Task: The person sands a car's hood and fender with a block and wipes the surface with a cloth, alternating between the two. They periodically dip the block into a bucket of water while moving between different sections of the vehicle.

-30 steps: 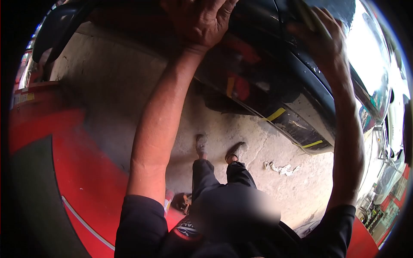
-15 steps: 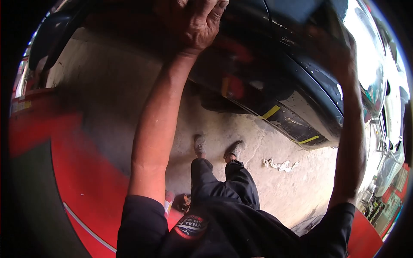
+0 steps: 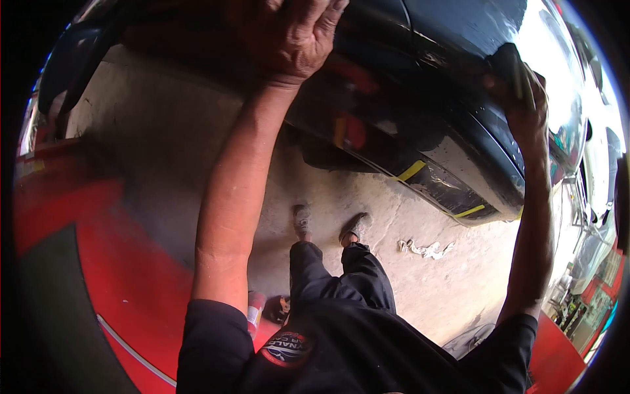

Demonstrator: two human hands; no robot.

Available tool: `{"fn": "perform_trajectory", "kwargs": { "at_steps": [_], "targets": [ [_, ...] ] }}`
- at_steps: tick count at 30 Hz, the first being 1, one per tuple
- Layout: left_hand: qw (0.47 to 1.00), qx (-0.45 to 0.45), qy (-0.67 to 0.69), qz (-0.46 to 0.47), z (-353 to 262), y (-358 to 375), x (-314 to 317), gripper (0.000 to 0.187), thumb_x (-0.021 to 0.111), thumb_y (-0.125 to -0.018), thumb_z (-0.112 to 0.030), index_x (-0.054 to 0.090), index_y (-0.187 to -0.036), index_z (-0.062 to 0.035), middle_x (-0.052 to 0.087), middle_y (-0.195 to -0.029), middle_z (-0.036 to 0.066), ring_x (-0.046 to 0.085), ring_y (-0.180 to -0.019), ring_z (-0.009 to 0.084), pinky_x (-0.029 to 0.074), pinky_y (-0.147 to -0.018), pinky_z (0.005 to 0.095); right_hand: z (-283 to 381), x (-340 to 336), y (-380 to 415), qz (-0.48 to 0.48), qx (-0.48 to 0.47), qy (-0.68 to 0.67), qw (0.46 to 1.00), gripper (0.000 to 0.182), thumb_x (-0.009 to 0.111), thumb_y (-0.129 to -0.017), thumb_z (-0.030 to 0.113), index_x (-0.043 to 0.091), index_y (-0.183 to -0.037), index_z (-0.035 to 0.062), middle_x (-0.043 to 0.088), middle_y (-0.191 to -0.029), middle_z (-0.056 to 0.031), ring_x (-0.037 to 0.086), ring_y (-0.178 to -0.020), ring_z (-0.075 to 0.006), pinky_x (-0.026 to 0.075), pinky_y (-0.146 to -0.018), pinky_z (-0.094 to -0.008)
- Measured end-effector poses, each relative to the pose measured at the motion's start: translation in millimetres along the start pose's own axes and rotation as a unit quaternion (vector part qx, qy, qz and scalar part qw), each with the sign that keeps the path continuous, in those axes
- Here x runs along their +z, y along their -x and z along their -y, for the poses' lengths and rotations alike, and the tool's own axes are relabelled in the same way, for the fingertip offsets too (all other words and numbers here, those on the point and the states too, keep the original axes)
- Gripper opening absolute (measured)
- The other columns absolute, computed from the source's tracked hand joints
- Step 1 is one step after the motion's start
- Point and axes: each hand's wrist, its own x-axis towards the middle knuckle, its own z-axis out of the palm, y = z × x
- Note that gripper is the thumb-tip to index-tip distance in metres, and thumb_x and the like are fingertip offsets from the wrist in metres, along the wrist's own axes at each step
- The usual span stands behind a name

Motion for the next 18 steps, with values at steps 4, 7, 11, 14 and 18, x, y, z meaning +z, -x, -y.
{"fn": "perform_trajectory", "kwargs": {
  "at_steps": [4, 7, 11, 14, 18],
  "targets": [
    [1.0, -0.018, 0.009, -0.009, -1.7, -0.5, 0.0, 0.014, 0.077, -0.093, -0.027, 0.072, -0.101, -0.0171, 0.061, -0.107, 0.01, 0.059, -0.102, 0.0317, 0.046, -0.089, 0.0481, 30.2, 31.2, -35.5, -0.023, -0.024, 0.121, 0.992, 0.035, 0.084, -0.09, 0.029, 0.076, -0.117, 0.0077, 0.073, -0.103, -0.0112, 0.068, -0.1, -0.0287, 0.054, -0.088, -0.051],
    [0.998, -0.022, -0.039, 0.041, -9.9, -5.2, -9.1, 0.014, 0.077, -0.093, -0.027, 0.072, -0.101, -0.0172, 0.061, -0.108, 0.01, 0.059, -0.102, 0.0321, 0.046, -0.09, 0.0481, 51.9, 34.6, -45.6, -0.029, -0.021, 0.117, 0.993, 0.033, 0.078, -0.094, 0.023, 0.072, -0.121, 0.0054, 0.063, -0.09, -0.0092, 0.061, -0.078, -0.0266, 0.048, -0.082, -0.0416],
    [1.0, -0.009, -0.005, -0.011, -0.6, -1.1, 2.7, 0.013, 0.077, -0.093, -0.027, 0.071, -0.101, -0.0174, 0.06, -0.108, 0.01, 0.06, -0.101, 0.032, 0.046, -0.089, 0.0483, 34.4, 44.7, -8.9, -0.065, -0.017, 0.239, 0.969, 0.034, 0.085, -0.089, 0.034, 0.076, -0.112, 0.0109, 0.072, -0.102, -0.0082, 0.065, -0.101, -0.0323, 0.047, -0.089, -0.0529],
    [1.0, -0.007, 0.013, -0.013, 3.7, 1.4, 2.5, 0.014, 0.077, -0.093, -0.028, 0.071, -0.1, -0.0176, 0.06, -0.108, 0.009, 0.06, -0.101, 0.0316, 0.046, -0.088, 0.0486, 43.6, 56.1, -20.5, -0.084, 0.031, 0.17, 0.981, 0.03, 0.082, -0.09, 0.037, 0.075, -0.108, 0.0139, 0.07, -0.102, -0.0074, 0.059, -0.107, -0.0352, 0.04, -0.089, -0.0546],
    [1.0, -0.001, -0.001, -0.018, 1.4, 0.6, 2.5, 0.014, 0.078, -0.092, -0.026, 0.071, -0.1, -0.0175, 0.061, -0.108, 0.01, 0.06, -0.101, 0.0316, 0.047, -0.088, 0.0485, 46.5, 69.3, -1.7, -0.123, 0.054, 0.215, 0.967, 0.033, 0.078, -0.092, 0.042, 0.073, -0.105, 0.0126, 0.069, -0.105, -0.0083, 0.056, -0.11, -0.0358, 0.038, -0.091, -0.0557]
  ]
}}
